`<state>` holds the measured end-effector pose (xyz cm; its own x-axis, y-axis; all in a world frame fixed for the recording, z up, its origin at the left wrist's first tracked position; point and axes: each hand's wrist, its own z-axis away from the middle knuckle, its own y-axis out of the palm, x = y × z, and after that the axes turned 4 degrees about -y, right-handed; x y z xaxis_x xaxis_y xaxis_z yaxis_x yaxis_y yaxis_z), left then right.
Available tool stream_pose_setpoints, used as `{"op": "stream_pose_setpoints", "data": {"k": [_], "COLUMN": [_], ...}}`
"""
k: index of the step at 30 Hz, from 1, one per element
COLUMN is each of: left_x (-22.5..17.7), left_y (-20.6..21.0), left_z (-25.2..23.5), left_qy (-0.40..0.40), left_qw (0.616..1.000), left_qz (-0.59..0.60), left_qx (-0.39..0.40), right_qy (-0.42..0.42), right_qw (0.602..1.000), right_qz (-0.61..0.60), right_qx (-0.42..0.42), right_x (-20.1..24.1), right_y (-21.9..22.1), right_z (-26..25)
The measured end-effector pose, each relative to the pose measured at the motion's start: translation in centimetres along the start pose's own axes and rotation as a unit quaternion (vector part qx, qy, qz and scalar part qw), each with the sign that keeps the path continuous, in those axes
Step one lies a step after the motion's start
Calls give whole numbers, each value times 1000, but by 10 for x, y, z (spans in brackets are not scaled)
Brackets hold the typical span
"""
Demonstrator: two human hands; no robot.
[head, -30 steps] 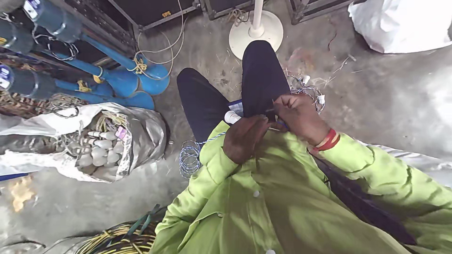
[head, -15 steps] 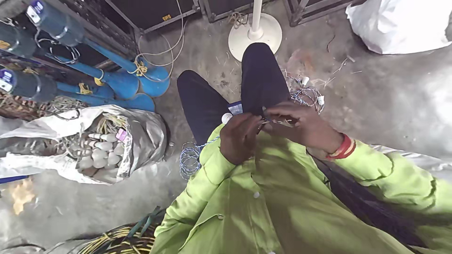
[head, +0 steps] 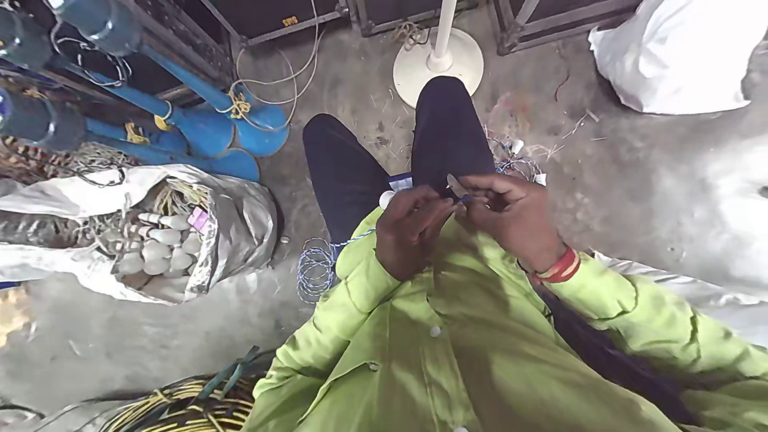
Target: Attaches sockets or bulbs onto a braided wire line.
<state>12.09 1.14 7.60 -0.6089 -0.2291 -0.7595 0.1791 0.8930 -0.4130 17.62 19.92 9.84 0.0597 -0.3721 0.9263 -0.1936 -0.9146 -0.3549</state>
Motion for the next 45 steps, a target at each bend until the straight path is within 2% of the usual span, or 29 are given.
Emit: {"op": "stream_pose_setpoints", "data": {"k": [2, 6, 9, 11, 15, 20, 22, 24, 27, 30, 32, 33, 34, 37, 41, 43, 45], "left_x": [0, -1, -3, -4, -1, 2, -1, -8, -3, 3, 4, 3, 2, 1, -2, -1, -1], "left_y": [0, -1, 0, 1, 1, -1, 1, -3, -8, -7, -4, -4, -4, -4, -5, -6, -7], "left_z": [-2, -3, -3, -2, 1, 1, -1, -5, -10, -9, -6, -5, -5, -4, -3, -3, -2], "left_qy": [-1, -7, -14, -1, 74, 114, 75, -16, -127, -153, -147, -140, -130, -146, -175, -191, -209], "left_qw": [1000, 1000, 999, 999, 996, 993, 997, 1000, 984, 974, 981, 985, 988, 983, 972, 966, 960], "left_qz": [-2, 9, 12, 1, -29, -35, -19, 6, 119, 160, 117, 89, 65, 41, 55, 69, 93], "left_qx": [0, 27, 37, 39, 25, 5, -3, 19, 38, 45, 43, 45, 52, 101, 149, 159, 164], "right_qy": [19, 126, 168, 172, 138, 114, 75, 18, -9, 23, 41, 42, 20, -141, -354, -399, -402], "right_qw": [999, 985, 977, 976, 977, 984, 988, 991, 986, 991, 982, 979, 978, 975, 903, 875, 866], "right_qz": [-28, -117, -123, -131, -160, -124, -123, -117, -123, -1, 102, 114, 108, 24, 136, 171, 179], "right_qx": [-2, 31, 39, 32, 3, 56, 59, 68, 109, 136, 155, 166, 175, 168, 202, 215, 239], "right_x": [5, 18, 23, 24, 19, 13, 9, 6, 8, 7, -1, -4, -7, -3, -3, -6, -7], "right_y": [-1, -7, -10, -9, 2, 2, 3, 0, -10, -22, -34, -40, -46, -49, -40, -38, -41], "right_z": [1, 0, -1, 0, -2, -2, -2, -3, -8, -11, -16, -18, -19, -21, -23, -24, -24]}}
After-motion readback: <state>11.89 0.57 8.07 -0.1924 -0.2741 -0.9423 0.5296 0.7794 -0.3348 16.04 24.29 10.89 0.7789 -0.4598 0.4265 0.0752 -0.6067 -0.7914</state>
